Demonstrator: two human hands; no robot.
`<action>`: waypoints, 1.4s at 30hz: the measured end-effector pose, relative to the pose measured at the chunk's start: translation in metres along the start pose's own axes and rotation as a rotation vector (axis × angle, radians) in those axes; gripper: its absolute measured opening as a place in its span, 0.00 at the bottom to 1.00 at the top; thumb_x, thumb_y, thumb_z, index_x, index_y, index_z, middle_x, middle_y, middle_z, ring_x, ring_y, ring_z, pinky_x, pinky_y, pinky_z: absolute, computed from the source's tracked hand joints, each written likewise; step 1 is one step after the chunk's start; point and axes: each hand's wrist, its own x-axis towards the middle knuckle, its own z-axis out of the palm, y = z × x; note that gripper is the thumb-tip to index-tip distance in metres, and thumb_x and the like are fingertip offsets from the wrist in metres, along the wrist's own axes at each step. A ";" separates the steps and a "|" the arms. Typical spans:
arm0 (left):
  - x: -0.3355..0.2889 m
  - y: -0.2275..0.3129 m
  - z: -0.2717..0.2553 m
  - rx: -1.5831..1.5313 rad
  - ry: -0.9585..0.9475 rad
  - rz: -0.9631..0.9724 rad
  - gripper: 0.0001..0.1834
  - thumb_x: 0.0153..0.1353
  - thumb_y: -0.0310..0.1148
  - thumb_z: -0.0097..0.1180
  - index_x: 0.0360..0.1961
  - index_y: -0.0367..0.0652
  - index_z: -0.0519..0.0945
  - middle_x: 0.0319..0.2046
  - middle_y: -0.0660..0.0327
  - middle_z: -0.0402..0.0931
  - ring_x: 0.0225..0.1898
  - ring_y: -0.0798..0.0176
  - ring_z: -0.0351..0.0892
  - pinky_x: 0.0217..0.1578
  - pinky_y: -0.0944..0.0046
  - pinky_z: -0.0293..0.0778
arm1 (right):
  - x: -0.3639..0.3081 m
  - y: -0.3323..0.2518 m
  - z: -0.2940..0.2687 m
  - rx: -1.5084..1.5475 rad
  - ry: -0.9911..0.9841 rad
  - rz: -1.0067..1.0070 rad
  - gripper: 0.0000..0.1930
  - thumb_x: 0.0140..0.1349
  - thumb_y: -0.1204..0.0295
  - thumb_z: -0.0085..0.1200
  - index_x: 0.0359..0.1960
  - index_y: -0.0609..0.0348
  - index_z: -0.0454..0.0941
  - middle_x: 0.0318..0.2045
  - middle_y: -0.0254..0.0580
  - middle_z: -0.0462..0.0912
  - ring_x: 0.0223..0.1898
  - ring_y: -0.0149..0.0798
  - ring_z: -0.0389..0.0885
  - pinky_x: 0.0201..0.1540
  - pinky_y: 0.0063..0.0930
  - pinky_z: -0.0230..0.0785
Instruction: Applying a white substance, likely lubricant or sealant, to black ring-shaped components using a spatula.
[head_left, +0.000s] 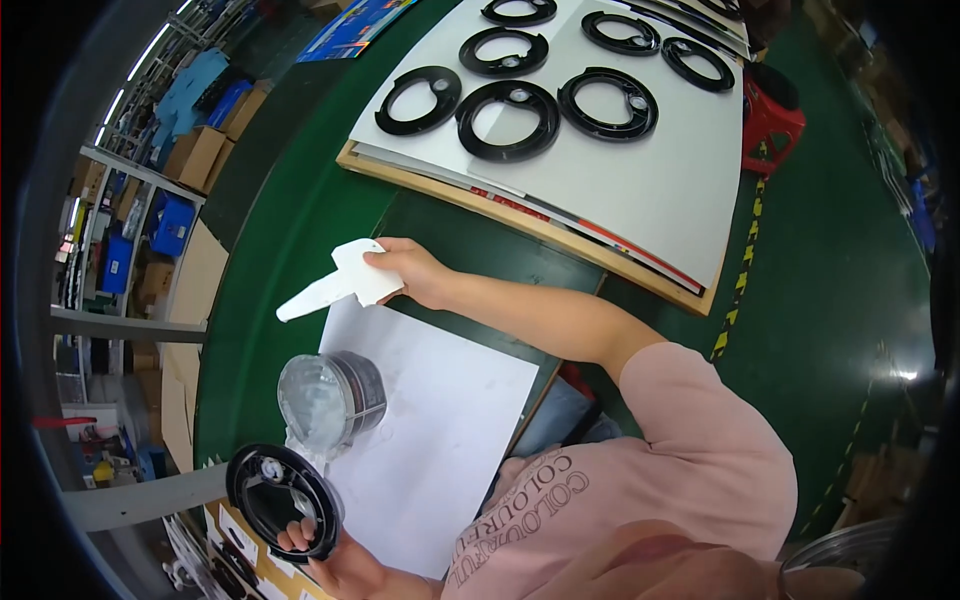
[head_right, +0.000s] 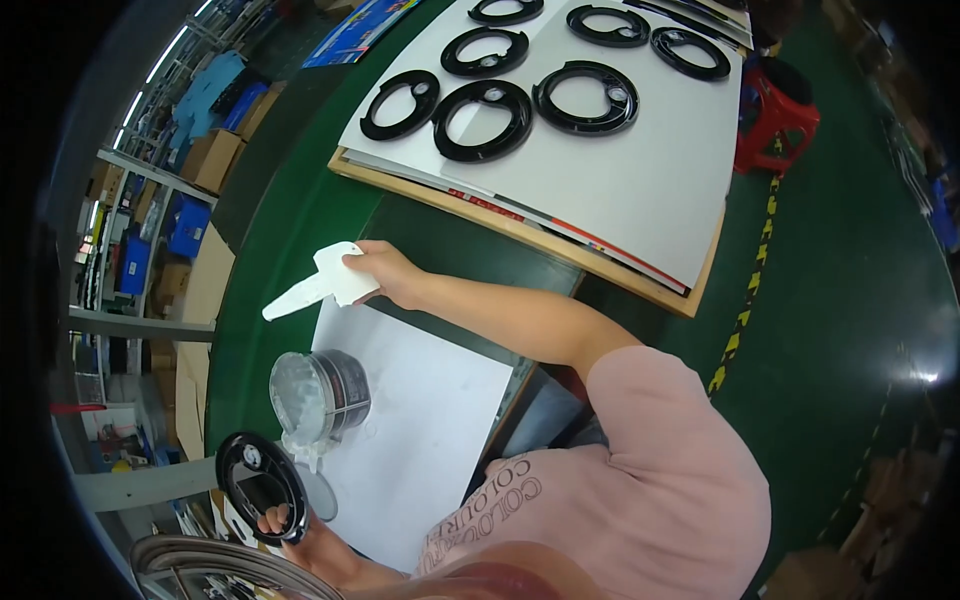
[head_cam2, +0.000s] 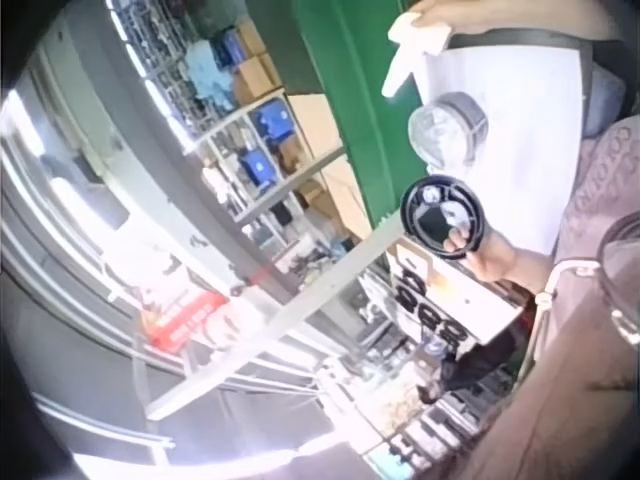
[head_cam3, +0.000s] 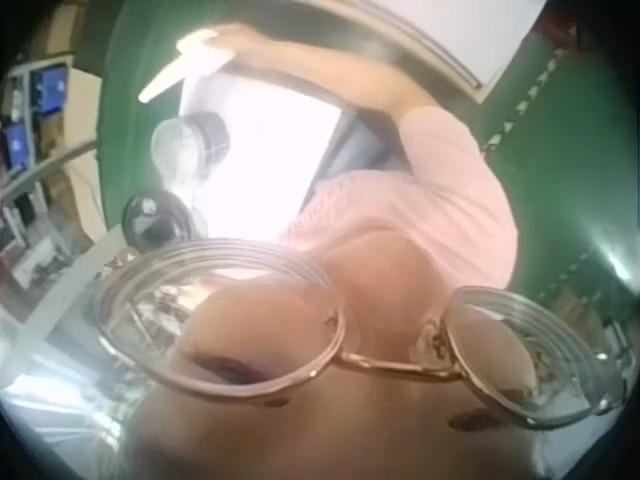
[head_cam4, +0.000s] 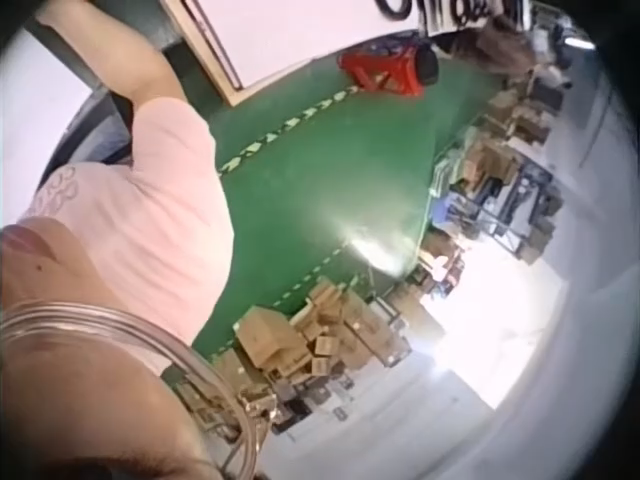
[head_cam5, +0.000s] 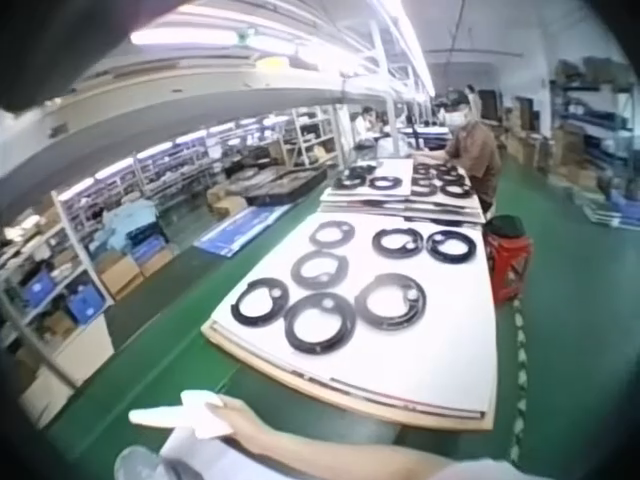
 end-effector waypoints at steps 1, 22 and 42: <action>0.003 -0.003 0.002 0.000 0.002 -0.004 0.22 0.49 0.24 0.50 0.45 0.39 0.57 0.37 0.58 0.59 0.47 0.60 0.61 0.58 0.57 0.50 | 0.001 -0.001 -0.001 -0.009 0.034 0.020 0.16 0.60 0.69 0.44 0.47 0.63 0.67 0.38 0.44 0.76 0.34 0.36 0.78 0.29 0.29 0.75; -0.002 -0.014 0.002 0.299 0.107 0.150 0.24 0.38 0.16 0.50 0.40 0.41 0.61 0.34 0.61 0.59 0.43 0.63 0.62 0.58 0.58 0.52 | -0.002 -0.001 0.005 -0.057 0.032 0.067 0.18 0.57 0.69 0.47 0.48 0.62 0.67 0.37 0.42 0.76 0.34 0.34 0.77 0.28 0.26 0.73; -0.040 0.014 -0.019 -0.201 0.112 0.206 0.18 0.42 0.15 0.47 0.35 0.44 0.64 0.32 0.62 0.61 0.40 0.60 0.61 0.48 0.61 0.57 | -0.002 0.012 -0.001 -0.158 0.044 0.016 0.17 0.57 0.68 0.48 0.47 0.61 0.69 0.37 0.42 0.77 0.34 0.35 0.78 0.30 0.27 0.73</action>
